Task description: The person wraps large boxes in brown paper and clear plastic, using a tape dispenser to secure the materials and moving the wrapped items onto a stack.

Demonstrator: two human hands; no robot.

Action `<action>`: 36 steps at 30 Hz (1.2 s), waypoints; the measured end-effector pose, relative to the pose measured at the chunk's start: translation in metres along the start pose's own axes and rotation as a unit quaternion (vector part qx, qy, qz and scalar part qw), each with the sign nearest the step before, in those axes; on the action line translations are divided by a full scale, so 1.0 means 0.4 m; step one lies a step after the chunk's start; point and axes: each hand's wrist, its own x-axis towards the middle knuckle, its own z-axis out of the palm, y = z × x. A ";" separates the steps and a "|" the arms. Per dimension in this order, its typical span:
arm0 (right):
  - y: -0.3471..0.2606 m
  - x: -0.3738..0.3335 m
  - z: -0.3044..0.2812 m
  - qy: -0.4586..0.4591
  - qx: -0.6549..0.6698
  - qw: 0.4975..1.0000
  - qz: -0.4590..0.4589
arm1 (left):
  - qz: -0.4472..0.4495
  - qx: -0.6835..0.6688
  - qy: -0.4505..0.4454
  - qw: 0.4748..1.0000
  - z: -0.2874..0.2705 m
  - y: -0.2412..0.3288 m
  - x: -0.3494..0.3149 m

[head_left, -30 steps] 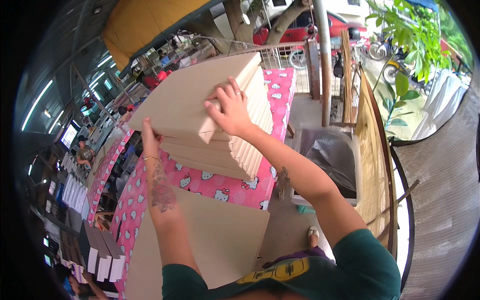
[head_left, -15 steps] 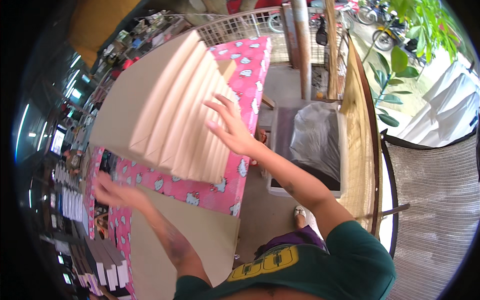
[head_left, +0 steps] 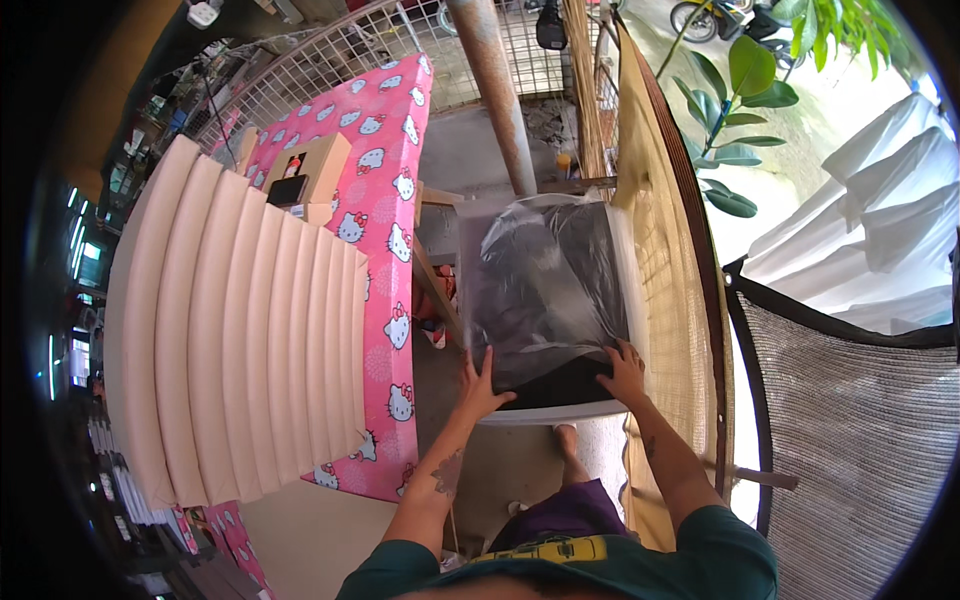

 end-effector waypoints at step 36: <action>0.054 -0.345 -0.121 -0.018 0.501 0.777 0.382 | -0.418 -0.686 0.063 0.592 0.067 -0.146 -0.281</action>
